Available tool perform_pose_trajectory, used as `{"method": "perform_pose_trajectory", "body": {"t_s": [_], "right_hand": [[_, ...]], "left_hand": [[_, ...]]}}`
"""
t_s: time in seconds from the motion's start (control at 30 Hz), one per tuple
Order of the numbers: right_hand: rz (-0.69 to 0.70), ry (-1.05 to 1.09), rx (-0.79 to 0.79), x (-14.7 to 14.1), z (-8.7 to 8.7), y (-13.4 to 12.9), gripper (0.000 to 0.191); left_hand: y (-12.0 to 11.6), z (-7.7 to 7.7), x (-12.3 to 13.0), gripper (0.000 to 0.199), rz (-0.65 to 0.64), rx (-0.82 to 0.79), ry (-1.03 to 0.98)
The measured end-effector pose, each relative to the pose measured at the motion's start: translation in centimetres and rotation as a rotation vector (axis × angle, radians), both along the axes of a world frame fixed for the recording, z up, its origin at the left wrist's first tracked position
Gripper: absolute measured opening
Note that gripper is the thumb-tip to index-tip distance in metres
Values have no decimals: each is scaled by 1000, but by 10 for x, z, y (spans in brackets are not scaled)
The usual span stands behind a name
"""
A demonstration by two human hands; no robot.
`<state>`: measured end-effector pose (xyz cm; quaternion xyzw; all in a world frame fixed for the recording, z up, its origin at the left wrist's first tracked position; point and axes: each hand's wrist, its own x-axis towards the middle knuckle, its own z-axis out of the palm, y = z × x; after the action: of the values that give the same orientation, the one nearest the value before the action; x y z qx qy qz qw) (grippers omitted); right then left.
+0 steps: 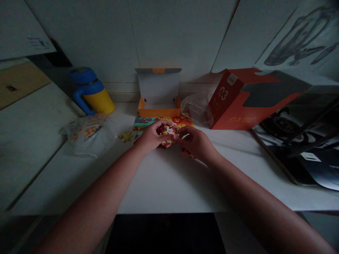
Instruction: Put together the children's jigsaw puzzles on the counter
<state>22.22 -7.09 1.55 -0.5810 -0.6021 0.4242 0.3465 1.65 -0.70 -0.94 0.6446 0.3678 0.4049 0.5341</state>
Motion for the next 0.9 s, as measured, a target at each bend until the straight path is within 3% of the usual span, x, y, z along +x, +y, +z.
{"method": "perform_pose_trajectory", "body": {"t_s": [0.27, 0.43, 0.57, 0.77, 0.9], "right_hand": [[-18, 193, -118, 5, 0, 3, 45], [-35, 238, -116, 22, 7, 7, 37], [62, 131, -230, 28, 12, 3, 45], [229, -219, -139, 10, 15, -10, 15], [240, -412, -152, 4, 22, -15, 12]], "left_hand": [[0, 6, -5, 67, -62, -59, -12], [7, 9, -13, 59, 86, -52, -22], [12, 11, -19, 55, 239, -64, -62], [11, 12, -19, 57, 260, -118, -118], [11, 11, -19, 55, 253, -116, -134]]}}
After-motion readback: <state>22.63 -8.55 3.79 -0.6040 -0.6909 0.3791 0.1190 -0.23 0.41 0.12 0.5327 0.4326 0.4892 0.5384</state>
